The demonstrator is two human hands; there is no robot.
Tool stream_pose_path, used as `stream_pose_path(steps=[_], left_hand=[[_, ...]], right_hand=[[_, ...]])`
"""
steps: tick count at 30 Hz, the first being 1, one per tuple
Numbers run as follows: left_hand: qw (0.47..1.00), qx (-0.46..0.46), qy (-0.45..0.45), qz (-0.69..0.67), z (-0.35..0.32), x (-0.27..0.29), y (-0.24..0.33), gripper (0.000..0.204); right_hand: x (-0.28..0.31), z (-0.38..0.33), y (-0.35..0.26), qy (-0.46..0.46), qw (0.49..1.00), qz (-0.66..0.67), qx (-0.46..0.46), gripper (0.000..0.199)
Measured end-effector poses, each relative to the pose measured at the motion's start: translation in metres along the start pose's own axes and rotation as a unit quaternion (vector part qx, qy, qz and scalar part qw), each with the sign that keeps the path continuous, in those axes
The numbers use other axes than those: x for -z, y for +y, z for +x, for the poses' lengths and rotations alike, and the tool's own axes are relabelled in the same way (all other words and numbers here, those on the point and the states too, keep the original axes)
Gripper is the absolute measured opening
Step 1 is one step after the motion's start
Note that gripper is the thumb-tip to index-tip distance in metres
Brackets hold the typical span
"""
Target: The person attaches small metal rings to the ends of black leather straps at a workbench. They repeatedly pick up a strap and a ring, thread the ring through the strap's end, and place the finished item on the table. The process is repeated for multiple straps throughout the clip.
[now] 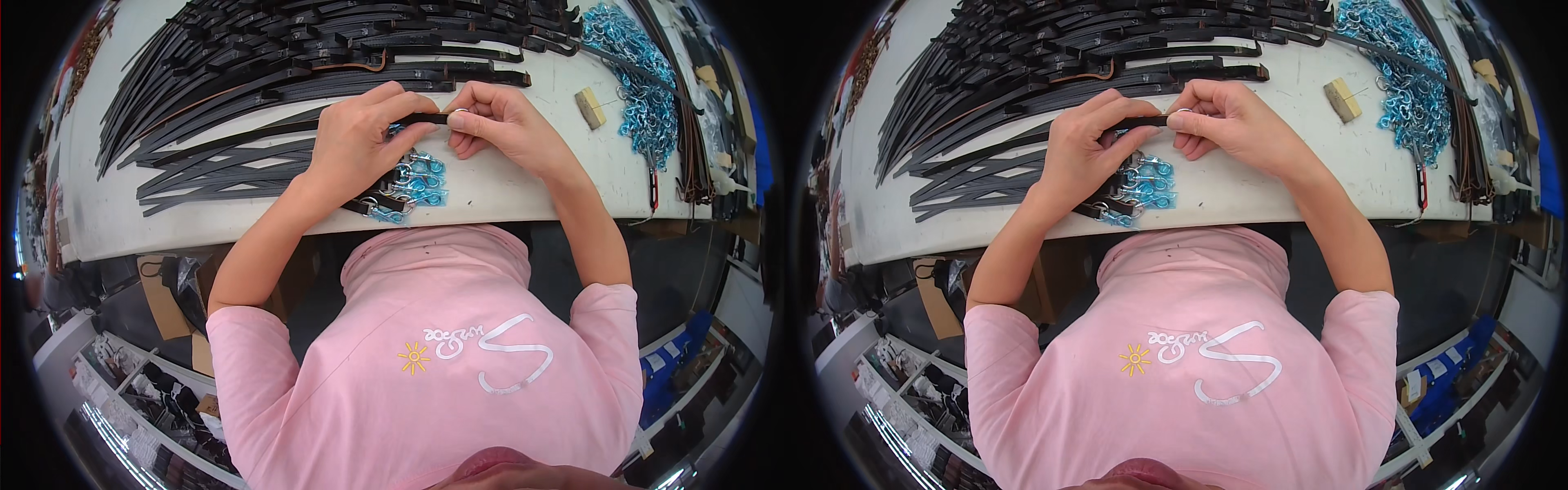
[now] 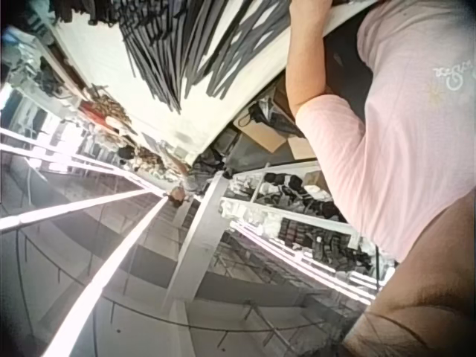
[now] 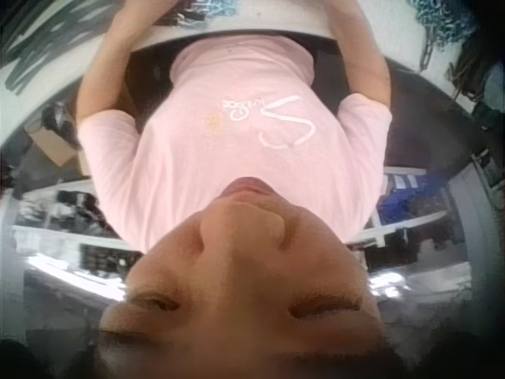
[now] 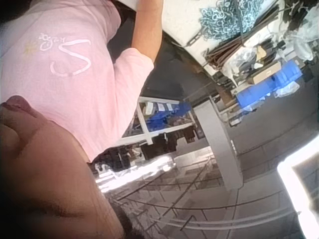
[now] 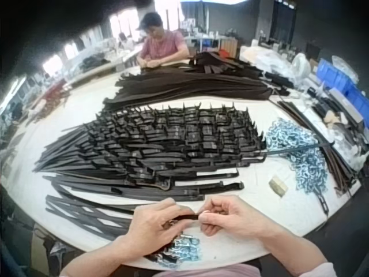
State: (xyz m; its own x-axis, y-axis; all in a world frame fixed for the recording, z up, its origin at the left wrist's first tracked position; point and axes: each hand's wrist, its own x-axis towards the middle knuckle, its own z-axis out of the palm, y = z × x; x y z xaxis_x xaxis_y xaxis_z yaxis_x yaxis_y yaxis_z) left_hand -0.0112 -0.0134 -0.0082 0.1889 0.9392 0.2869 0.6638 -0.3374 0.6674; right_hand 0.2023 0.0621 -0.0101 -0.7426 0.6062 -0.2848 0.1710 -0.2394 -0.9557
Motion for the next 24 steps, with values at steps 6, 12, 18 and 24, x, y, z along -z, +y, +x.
stream_pose_path(steps=[6, 12, 18, 24], left_hand=[[1.0, -0.001, 0.007, -0.007, 0.0, -0.001, 0.001, 0.018], [0.999, -0.007, 0.014, -0.036, 0.001, -0.003, 0.0, 0.02], [0.994, 0.06, -0.072, -0.06, 0.005, 0.002, -0.002, 0.024], [0.958, 0.152, -0.154, -0.186, 0.014, 0.008, -0.004, 0.02]], right_hand=[[0.0, 0.0, 0.0, -0.004, 1.0, -0.001, 0.0, 0.022], [0.0, 0.0, 0.0, -0.001, 1.0, -0.004, -0.007, 0.022], [-0.001, 0.002, 0.001, 0.002, 1.0, -0.017, -0.013, 0.022], [-0.001, 0.003, 0.0, -0.008, 1.0, -0.01, -0.026, 0.024]])
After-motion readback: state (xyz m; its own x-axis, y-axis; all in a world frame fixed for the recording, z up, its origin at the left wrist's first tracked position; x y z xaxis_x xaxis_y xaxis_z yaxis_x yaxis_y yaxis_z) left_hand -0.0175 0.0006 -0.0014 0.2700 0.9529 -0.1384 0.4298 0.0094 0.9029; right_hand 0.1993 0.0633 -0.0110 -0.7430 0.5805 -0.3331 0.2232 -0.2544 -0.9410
